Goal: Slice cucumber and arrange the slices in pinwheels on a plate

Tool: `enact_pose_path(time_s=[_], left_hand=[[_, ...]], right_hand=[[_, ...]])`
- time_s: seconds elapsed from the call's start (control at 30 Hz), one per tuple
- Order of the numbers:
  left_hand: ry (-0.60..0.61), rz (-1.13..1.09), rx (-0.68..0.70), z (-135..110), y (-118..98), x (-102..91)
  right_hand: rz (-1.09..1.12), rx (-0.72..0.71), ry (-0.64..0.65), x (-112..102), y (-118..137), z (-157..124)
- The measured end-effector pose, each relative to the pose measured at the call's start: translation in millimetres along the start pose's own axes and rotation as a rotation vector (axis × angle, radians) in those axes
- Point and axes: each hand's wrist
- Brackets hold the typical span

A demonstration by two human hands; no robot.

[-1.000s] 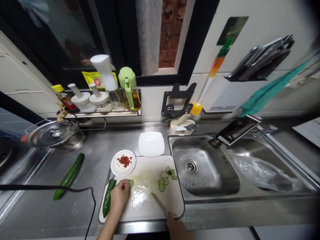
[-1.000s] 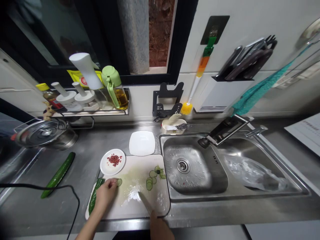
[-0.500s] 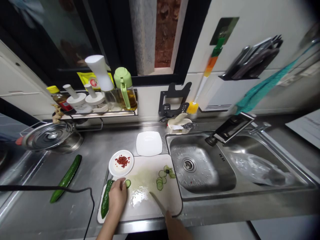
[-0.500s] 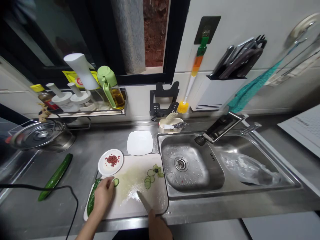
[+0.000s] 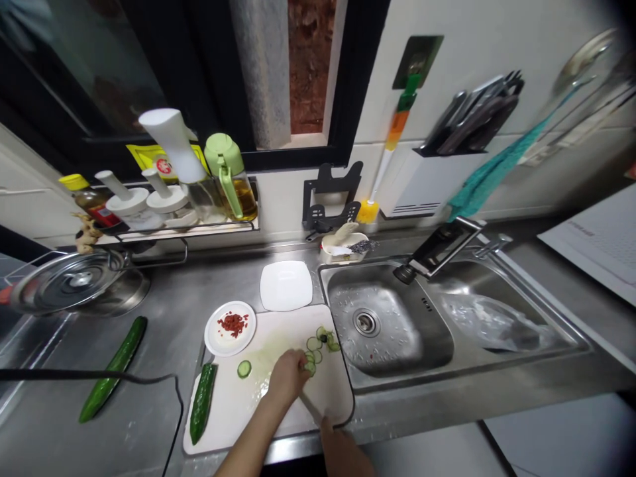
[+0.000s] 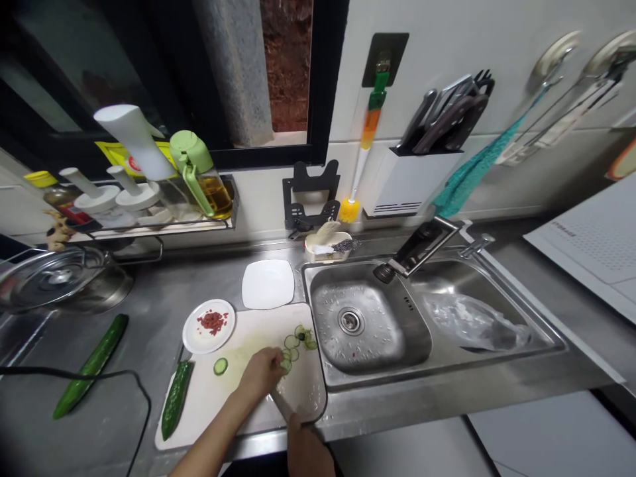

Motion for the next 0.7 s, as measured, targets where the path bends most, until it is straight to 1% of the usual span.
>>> enact_pose_path(time_s=[0.07, 0.2, 0.4, 0.7], left_hand=[[0.015, 0.028, -0.027, 2.8, -0.8, 3.2], [0.017, 0.062, -0.058, 5.5, 0.2, 5.8], [0.017, 0.077, -0.081, 6.3, -2.3, 5.2], [0.017, 0.021, -0.059, 4.4, -6.1, 4.4]], right_hand=[[-0.005, 0.014, 0.024, 4.3, -2.2, 1.6], [-0.005, 0.021, 0.025, 7.4, -2.2, 3.0], [-0.004, 0.013, 0.002, 5.9, 0.4, 1.4], [0.005, 0.008, -0.003, -0.3, 3.6, 0.0]])
Point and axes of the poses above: each hand's wrist, its own z-axis towards the middle knuckle, its own x-axis out of the palm, y = z × x, and after that the axes turned 14 degrees about z, right-handed
